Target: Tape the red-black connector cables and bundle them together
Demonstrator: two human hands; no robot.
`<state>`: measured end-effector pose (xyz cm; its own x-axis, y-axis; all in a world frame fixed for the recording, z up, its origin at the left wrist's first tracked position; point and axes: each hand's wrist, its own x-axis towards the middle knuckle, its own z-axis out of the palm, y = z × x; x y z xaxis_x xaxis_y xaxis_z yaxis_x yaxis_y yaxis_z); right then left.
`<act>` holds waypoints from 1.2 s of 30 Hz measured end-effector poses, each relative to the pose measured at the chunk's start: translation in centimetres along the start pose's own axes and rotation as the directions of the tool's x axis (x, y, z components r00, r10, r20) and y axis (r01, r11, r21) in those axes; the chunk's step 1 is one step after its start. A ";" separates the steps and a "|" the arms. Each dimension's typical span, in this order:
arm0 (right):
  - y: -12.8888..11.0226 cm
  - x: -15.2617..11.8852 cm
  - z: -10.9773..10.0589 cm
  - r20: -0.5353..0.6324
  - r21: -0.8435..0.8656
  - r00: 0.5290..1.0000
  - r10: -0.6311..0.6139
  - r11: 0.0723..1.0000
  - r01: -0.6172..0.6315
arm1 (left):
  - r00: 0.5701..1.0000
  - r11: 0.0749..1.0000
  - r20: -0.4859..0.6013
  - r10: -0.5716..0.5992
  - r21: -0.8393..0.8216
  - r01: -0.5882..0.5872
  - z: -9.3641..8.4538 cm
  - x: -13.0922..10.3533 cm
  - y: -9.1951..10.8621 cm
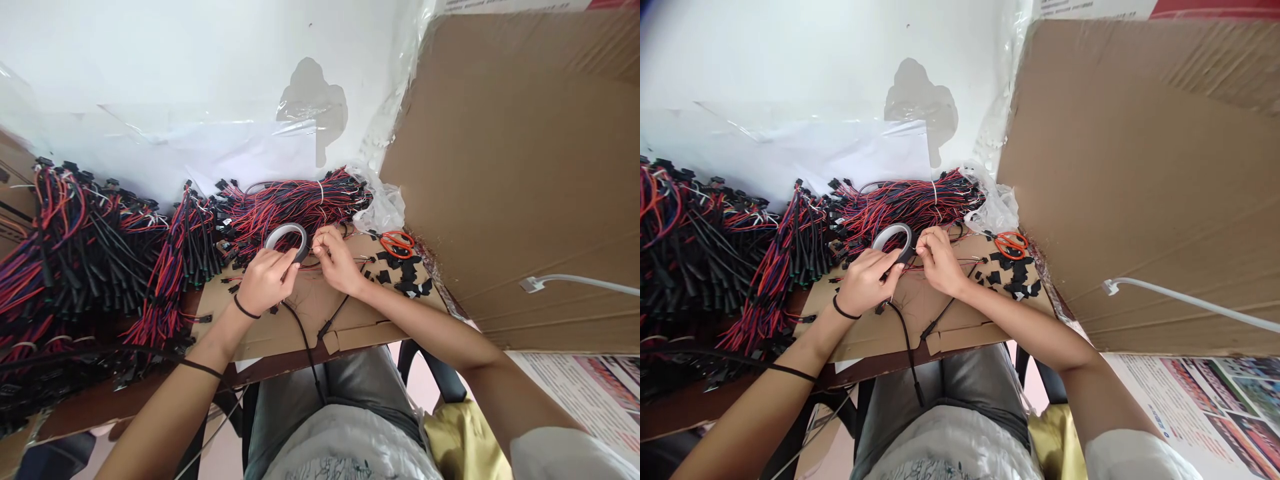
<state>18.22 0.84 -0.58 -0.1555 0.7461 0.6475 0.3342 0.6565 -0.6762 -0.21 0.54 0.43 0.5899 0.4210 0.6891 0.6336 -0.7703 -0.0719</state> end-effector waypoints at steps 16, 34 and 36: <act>1.5 0.7 -1.4 -0.125 -0.077 0.989 0.074 0.994 -0.084 | 0.994 0.998 0.098 -0.050 0.040 0.046 0.0 -0.1 -0.2; -0.1 1.1 -1.5 0.219 -0.026 0.969 0.110 0.994 -0.107 | 0.992 0.995 0.103 0.070 0.062 -0.077 -0.5 0.4 0.4; -0.1 1.3 -1.6 0.231 0.123 0.946 0.229 0.957 -0.262 | 0.992 0.992 0.092 0.089 0.079 -0.096 -0.6 0.6 0.5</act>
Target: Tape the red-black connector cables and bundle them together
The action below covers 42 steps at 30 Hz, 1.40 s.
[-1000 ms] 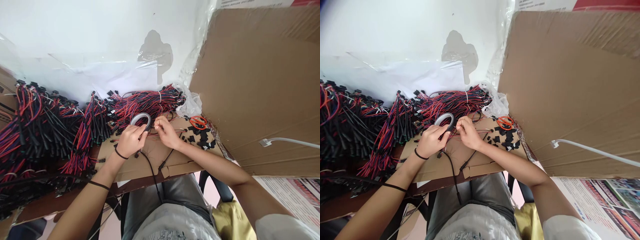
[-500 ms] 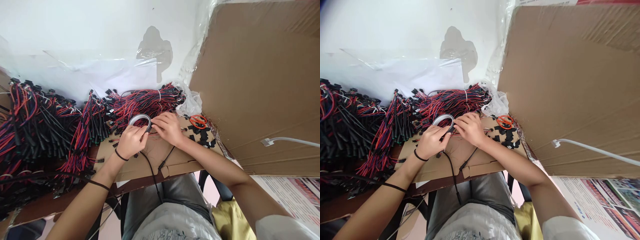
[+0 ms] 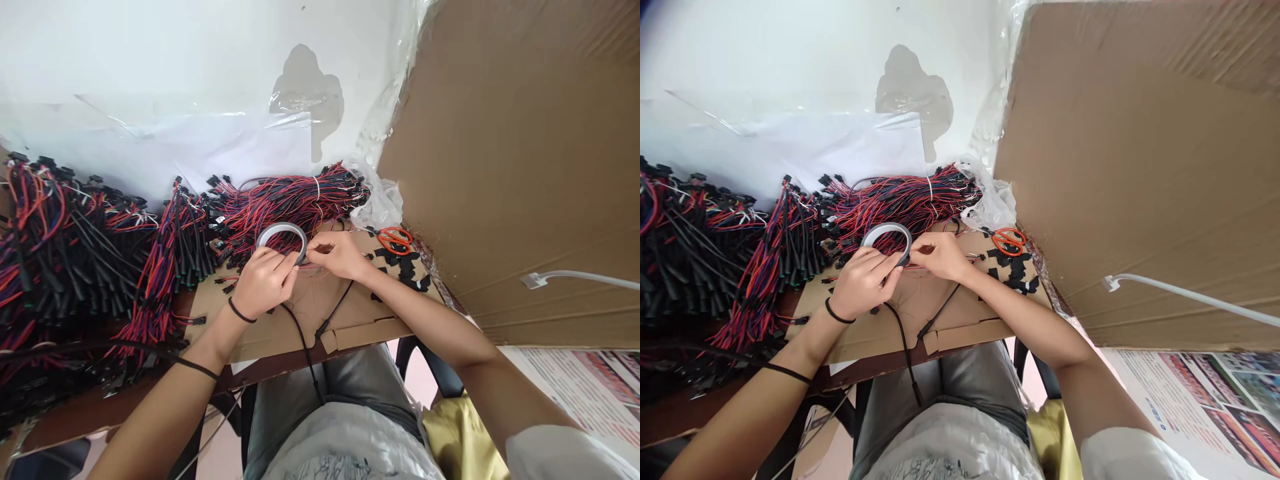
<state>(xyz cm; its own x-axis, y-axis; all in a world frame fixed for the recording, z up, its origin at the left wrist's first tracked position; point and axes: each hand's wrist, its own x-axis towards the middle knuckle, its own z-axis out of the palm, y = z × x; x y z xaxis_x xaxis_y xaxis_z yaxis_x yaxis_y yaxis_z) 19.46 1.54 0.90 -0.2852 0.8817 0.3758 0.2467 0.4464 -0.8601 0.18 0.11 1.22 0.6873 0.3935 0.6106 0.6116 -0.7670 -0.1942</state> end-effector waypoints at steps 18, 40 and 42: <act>0.9 1.3 -1.9 -0.085 0.582 0.838 0.539 0.710 -0.397 | 0.976 0.989 -0.177 -0.123 0.055 0.134 -0.6 -0.6 -2.5; -1.6 -0.5 -1.3 0.587 0.566 0.730 0.350 0.467 -0.679 | 0.976 0.991 -0.210 0.067 -0.102 -0.090 -0.9 0.3 -0.5; -1.6 -0.5 -1.3 0.635 0.537 0.697 0.333 0.458 -0.708 | 0.976 0.989 -0.199 0.093 -0.093 -0.113 -0.9 0.2 -0.5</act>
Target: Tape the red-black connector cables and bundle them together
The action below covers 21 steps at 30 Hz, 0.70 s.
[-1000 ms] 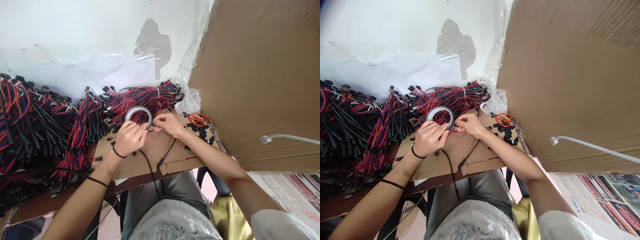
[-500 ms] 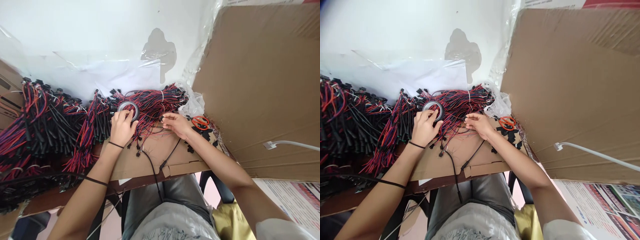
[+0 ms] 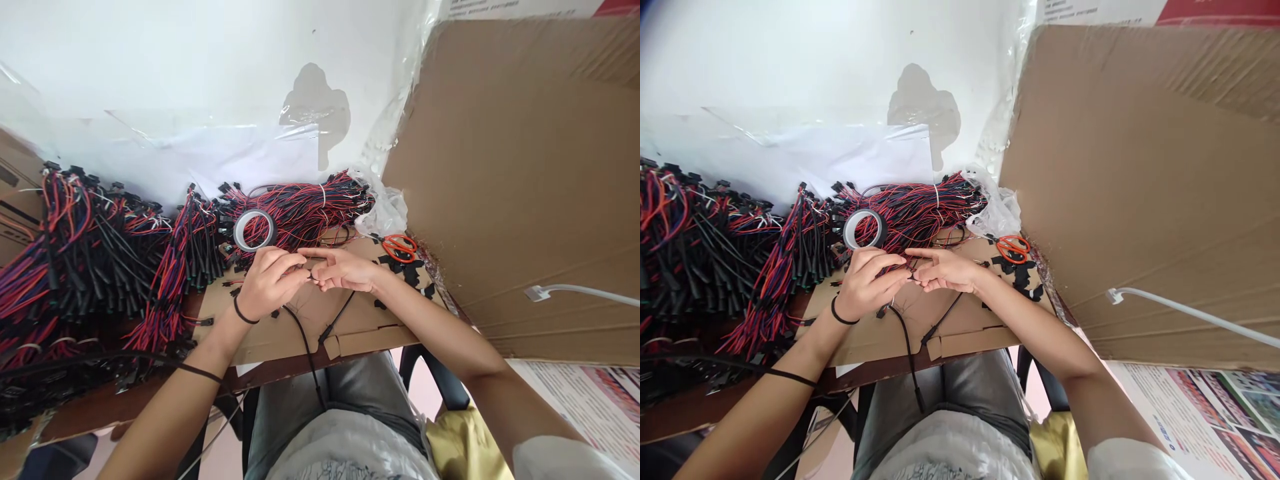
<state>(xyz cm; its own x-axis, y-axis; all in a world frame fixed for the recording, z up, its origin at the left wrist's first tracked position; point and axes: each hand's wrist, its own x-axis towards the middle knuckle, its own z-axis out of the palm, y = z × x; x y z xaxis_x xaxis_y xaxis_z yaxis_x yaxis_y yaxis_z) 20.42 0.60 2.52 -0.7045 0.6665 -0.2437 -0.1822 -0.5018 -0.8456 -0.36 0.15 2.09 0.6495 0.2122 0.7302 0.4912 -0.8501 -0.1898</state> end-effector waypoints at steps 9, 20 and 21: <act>1.4 1.3 -0.7 -0.232 -0.588 0.865 -0.444 0.772 0.239 | 0.951 0.948 0.016 -0.307 -0.082 0.308 0.0 0.6 0.7; 1.8 1.1 0.2 0.137 -0.923 0.677 -0.723 0.154 0.352 | 0.823 0.777 0.308 -0.477 -0.290 0.559 0.4 0.6 0.2; 1.7 1.1 0.2 0.133 -0.930 0.671 -0.730 0.143 0.340 | 0.823 0.769 0.338 -0.457 -0.314 0.556 0.3 0.7 -0.1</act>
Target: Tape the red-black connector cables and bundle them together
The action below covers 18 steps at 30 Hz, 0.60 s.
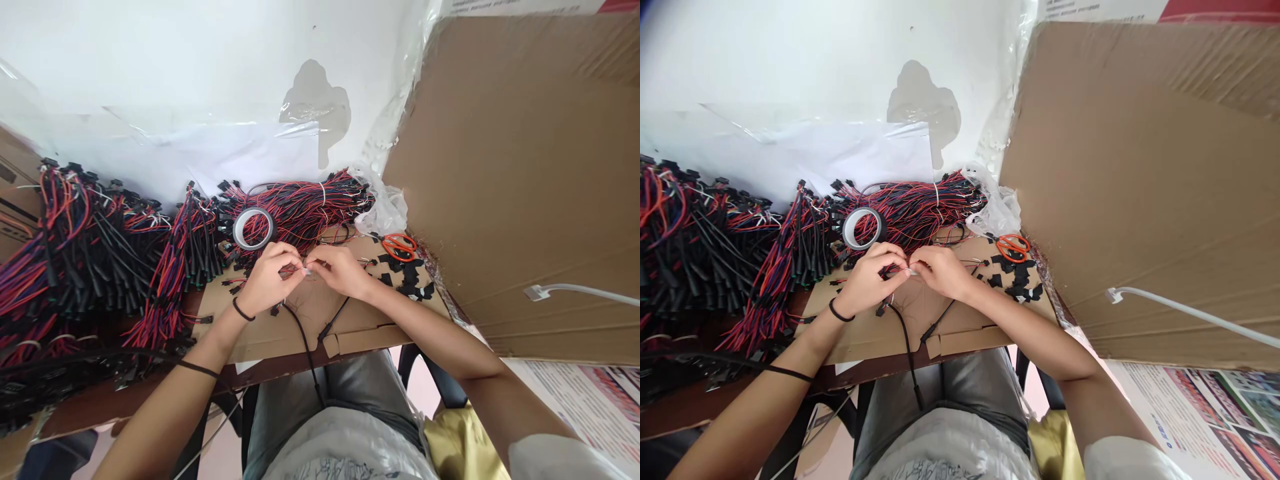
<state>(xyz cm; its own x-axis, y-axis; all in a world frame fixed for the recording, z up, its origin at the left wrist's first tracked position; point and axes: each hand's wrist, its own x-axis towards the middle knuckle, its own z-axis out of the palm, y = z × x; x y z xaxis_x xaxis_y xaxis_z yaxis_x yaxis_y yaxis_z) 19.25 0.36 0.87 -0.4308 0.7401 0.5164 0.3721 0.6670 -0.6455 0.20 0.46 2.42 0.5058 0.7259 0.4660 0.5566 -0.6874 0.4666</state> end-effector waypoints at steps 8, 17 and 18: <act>-0.1 0.3 -0.5 0.004 0.116 0.992 0.128 0.985 -0.128 | 0.998 1.000 0.065 0.001 -0.015 0.000 -2.3 0.4 -0.7; 0.6 0.3 -0.1 0.097 0.340 0.928 0.360 0.864 -0.370 | 0.999 0.989 0.045 0.010 0.146 -0.016 0.0 -0.3 -0.3; 0.6 0.3 0.0 0.090 0.322 0.937 0.338 0.880 -0.349 | 1.000 0.992 -0.007 -0.009 0.123 0.009 0.4 -0.3 -0.1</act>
<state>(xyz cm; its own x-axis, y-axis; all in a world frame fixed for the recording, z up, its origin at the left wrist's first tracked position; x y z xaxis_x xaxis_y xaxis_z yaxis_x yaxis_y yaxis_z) 19.36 0.92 0.67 -0.3518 0.9112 0.2144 0.2126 0.3009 -0.9297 0.28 0.31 1.98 0.4964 0.7316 0.4673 0.6380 -0.6725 0.3752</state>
